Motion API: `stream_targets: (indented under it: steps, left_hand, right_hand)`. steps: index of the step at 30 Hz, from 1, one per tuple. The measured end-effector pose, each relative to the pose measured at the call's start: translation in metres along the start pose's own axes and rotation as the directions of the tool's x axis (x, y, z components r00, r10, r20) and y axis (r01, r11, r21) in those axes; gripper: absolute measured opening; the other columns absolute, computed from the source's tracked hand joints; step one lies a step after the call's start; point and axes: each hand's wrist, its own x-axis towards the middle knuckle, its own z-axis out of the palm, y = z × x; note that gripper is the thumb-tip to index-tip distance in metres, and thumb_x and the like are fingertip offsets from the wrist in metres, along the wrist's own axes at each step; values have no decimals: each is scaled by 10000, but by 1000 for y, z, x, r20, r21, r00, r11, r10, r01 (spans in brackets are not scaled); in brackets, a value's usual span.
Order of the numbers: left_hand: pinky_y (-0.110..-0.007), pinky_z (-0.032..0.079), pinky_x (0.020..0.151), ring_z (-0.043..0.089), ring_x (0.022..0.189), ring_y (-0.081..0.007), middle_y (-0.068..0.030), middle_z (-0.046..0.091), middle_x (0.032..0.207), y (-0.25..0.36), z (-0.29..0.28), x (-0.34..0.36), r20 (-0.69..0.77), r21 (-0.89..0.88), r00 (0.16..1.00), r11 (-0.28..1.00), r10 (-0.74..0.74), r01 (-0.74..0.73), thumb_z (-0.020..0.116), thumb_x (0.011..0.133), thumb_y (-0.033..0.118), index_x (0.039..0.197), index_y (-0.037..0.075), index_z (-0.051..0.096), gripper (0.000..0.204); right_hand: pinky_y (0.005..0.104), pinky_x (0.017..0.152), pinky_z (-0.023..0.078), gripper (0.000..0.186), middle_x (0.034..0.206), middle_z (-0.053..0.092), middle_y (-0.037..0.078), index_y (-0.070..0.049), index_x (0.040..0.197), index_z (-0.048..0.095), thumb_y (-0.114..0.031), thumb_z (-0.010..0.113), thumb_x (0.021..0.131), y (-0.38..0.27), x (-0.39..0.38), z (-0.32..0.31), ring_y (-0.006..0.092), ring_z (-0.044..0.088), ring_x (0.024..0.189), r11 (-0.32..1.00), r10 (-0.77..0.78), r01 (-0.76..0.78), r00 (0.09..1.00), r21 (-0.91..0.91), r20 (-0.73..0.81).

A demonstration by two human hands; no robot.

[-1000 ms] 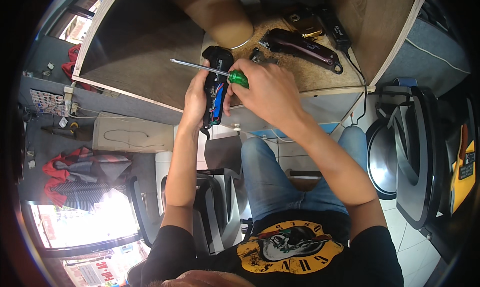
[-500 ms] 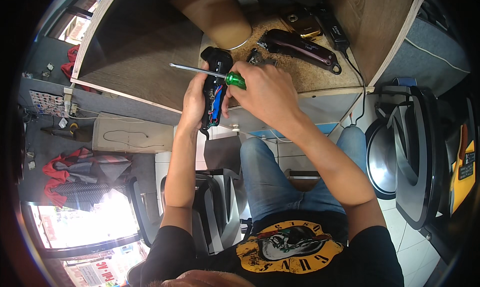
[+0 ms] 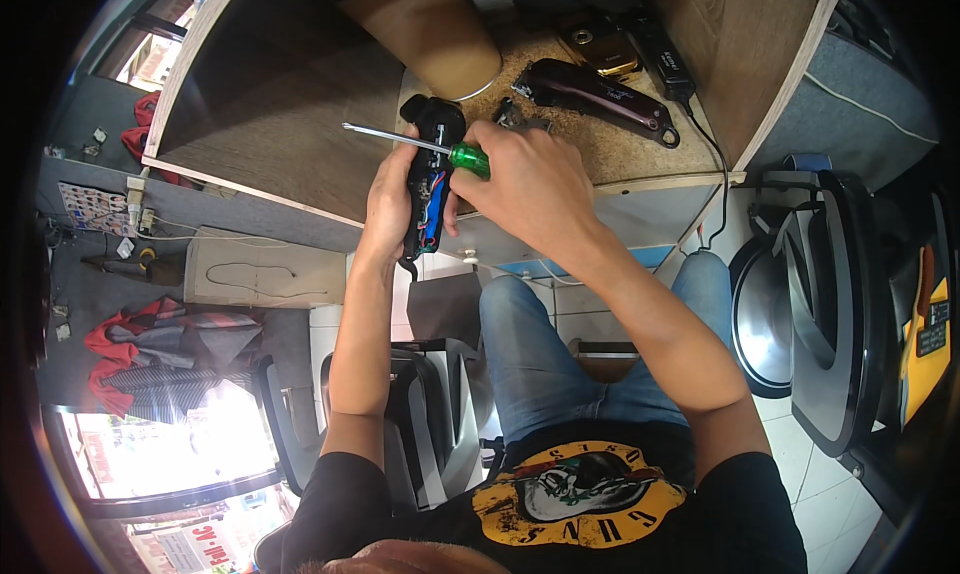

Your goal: The person unscrews the casing of a hair clipper using a screwdriver and then removes an internal component by hand.

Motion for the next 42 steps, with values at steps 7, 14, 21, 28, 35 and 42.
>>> stream_targets:
  steps: [7,14,21,28,35,42]
  left_hand:
    - [-365,584,485,654,530,-226,-137,673,817,0,1,-1,12,18,1000,1000,11,-11,378,1163,426,1223,22,560,446]
    - [-360,588,488,650,539,-212,-123,660,825,2,3,0,-5,20,1000,1000,-14,14,377,1166,443,1206,26,555,455]
    - [-358,587,486,652,550,-206,-126,662,848,-1,2,-1,-5,11,1000,1000,13,-13,380,1164,448,1232,27,540,456]
    - [-351,584,477,646,535,-204,-128,661,833,6,5,-1,-56,9,998,1000,-19,19,380,1156,486,1204,23,533,490]
    - [-354,586,481,642,532,-201,-128,659,823,3,3,3,-50,-23,998,999,-31,30,399,1147,507,1166,29,536,497]
    - [-312,571,457,627,512,-159,-114,660,806,4,7,3,-74,9,997,1000,-10,11,374,1138,546,1135,-30,604,620]
  right_hand:
    - [517,714,600,267,733,729,212,-38,958,737,-282,722,851,-2,0,-1,434,733,707,1000,10,-9,1000,-30,11]
    - [524,703,598,266,707,718,211,-40,969,721,-282,718,858,1,-1,1,433,731,694,999,-12,12,1000,-38,-9]
    - [525,714,603,282,714,723,208,-34,976,718,-291,714,858,3,-1,4,433,735,698,998,-7,6,1000,-65,-14]
    - [444,672,565,237,738,715,153,-28,1005,712,-215,739,861,4,-3,5,348,725,697,999,15,-11,993,31,-120]
    - [284,641,477,160,730,645,21,-12,958,709,-167,721,920,6,4,-25,90,560,676,897,137,-76,985,436,-109]
    - [386,633,487,245,653,630,106,1,901,698,-243,712,879,21,12,-52,226,606,592,979,81,-95,993,178,86]
